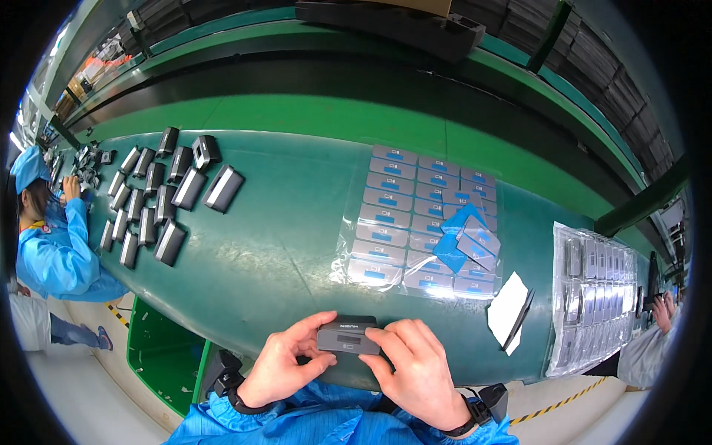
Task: Cleaning and applying labels to electronic housings on an assembly line.
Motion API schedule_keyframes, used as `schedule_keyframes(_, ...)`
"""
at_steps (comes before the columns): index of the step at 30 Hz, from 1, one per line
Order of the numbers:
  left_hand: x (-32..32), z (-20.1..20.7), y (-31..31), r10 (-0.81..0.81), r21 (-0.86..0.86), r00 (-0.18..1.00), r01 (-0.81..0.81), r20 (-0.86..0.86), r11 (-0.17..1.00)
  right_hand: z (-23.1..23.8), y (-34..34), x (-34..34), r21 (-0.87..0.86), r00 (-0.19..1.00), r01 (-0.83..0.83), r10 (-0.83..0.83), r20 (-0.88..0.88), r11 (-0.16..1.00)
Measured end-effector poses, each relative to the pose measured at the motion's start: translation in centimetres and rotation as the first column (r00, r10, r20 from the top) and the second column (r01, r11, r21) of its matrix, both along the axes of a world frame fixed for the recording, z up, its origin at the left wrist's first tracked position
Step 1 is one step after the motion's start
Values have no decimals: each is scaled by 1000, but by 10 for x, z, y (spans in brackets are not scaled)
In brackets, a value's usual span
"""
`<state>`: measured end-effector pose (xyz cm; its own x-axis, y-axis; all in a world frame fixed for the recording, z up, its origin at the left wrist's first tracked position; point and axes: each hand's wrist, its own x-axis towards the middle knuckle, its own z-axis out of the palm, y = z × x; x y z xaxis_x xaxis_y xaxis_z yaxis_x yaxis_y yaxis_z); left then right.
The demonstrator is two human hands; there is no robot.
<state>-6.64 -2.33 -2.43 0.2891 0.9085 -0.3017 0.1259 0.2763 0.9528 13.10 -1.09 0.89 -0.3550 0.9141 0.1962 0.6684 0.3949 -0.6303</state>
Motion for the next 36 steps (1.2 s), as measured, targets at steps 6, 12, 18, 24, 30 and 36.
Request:
schedule_keyframes(6,-2,-5,-1,5,12,999,-6,54,1000,-1,1,1,-16,1000,0,1,7,1000)
schedule_keyframes(12,-4,2,1,-15,-76,997,20,72,997,-1,2,4,-55,1000,-6,7,14,998)
schedule_keyframes(18,-5,5,2,-46,-78,997,50,55,996,-1,4,6,-108,1000,-1,-1,-19,994)
schedule_keyframes(24,-5,2,3,-66,-59,997,68,34,996,2,4,3,-44,1000,-20,21,20,999)
schedule_keyframes(30,-4,-2,2,35,-135,976,-6,213,991,-4,1,3,-22,998,-67,67,16,998)
schedule_keyframes(36,-3,-1,5,60,-185,978,-22,200,982,-7,0,6,-10,997,-75,76,5,997)
